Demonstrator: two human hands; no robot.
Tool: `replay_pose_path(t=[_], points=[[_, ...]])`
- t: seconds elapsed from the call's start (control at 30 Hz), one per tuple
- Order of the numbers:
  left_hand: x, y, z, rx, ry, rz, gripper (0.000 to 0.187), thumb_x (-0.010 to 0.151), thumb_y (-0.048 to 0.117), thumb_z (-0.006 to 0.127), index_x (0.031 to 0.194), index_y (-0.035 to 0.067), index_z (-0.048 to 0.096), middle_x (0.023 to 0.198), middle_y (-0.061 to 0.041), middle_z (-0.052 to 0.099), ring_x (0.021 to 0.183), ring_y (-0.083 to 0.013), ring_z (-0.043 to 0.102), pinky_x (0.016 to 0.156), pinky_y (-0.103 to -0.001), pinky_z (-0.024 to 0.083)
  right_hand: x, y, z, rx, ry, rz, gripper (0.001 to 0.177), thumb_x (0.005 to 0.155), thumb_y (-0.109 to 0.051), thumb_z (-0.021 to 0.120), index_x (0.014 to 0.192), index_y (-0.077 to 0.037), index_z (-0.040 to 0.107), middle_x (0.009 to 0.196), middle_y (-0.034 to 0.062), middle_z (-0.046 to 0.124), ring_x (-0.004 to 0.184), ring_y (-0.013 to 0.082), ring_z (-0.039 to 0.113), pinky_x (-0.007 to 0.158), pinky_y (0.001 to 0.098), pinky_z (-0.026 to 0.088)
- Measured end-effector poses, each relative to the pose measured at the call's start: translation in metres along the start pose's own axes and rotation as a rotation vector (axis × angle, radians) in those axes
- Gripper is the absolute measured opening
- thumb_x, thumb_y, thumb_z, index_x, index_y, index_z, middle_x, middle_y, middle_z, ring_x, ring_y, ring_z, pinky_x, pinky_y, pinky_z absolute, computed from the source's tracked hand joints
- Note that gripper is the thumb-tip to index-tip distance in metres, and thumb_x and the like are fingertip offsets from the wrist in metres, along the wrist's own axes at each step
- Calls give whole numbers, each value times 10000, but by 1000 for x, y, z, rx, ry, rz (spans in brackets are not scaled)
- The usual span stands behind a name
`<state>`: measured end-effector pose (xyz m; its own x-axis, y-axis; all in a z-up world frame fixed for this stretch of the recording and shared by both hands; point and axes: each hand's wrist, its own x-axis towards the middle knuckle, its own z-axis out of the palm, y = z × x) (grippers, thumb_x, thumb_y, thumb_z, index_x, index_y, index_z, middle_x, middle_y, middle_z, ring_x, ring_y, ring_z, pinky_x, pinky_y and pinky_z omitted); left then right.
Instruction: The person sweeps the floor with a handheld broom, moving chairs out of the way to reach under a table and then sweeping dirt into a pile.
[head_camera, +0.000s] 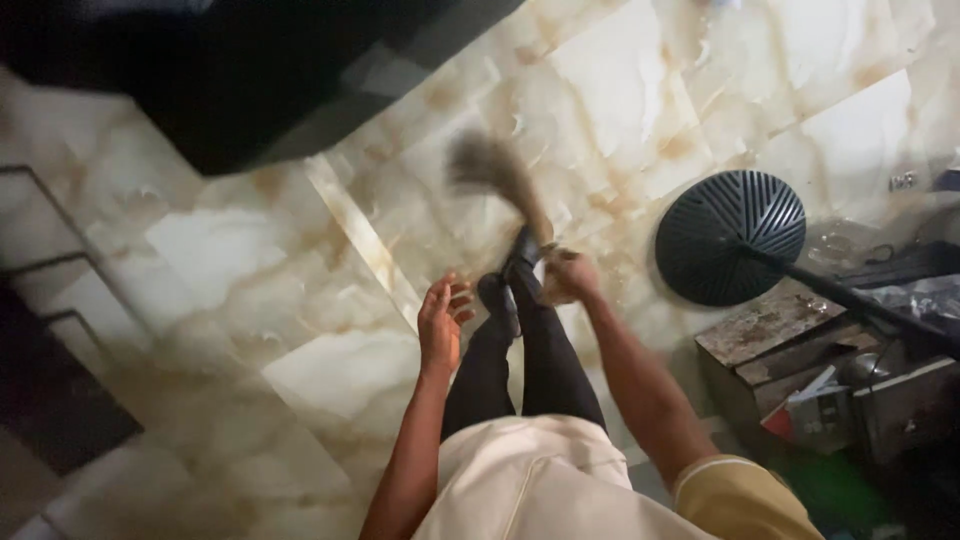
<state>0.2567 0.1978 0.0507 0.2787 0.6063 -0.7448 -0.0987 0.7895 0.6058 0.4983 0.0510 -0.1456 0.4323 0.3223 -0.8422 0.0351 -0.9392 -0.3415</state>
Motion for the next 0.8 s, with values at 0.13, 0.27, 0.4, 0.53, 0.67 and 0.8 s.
replay_pose_path(t=[0.13, 0.27, 0.4, 0.53, 0.67, 0.8], points=[[15, -1, 12, -3, -12, -12, 313, 1045, 288, 605, 1303, 113, 632, 1136, -65, 719, 943, -176, 678, 759, -328, 549, 21, -13, -58, 129, 88, -5, 527, 833, -439, 747, 1277, -157, 717, 1077, 161, 778, 968, 299, 748, 846, 425, 575], [39, 3, 44, -14, -20, -22, 303, 1048, 267, 602, 1303, 106, 623, 1123, -74, 722, 931, -169, 692, 759, -326, 561, -15, -21, -51, 456, 76, -21, 604, 822, -430, 749, 1345, -145, 649, 1060, 171, 771, 956, 308, 750, 815, 418, 584], [56, 10, 74, -19, -69, -21, 302, 1036, 250, 587, 1303, 110, 615, 1124, -58, 734, 925, -155, 694, 758, -313, 576, -60, -41, 17, 261, -31, -148, 566, 909, -534, 677, 1307, -132, 693, 1112, 160, 774, 1040, 295, 751, 905, 408, 556], [79, 23, 99, 22, -147, -3, 261, 1083, 226, 578, 1287, 71, 628, 1109, -85, 739, 892, -162, 679, 715, -308, 564, -34, -105, 63, -107, -265, -251, 491, 896, -537, 645, 1186, -153, 743, 1110, 186, 752, 1018, 353, 729, 884, 468, 562], [99, 42, 117, 126, -184, -19, 258, 1076, 210, 554, 1283, 82, 638, 1098, -85, 733, 901, -153, 690, 713, -298, 574, 30, -154, 73, -314, -243, -300, 392, 867, -436, 654, 1104, -140, 752, 1070, 159, 760, 974, 327, 742, 829, 467, 589], [114, 72, 126, 256, -194, -80, 258, 1072, 214, 555, 1284, 89, 631, 1126, -74, 724, 931, -145, 695, 751, -289, 580, 90, -139, 34, -125, -38, -82, 402, 891, -447, 669, 1071, -90, 714, 1048, 162, 757, 944, 316, 750, 807, 459, 597]])
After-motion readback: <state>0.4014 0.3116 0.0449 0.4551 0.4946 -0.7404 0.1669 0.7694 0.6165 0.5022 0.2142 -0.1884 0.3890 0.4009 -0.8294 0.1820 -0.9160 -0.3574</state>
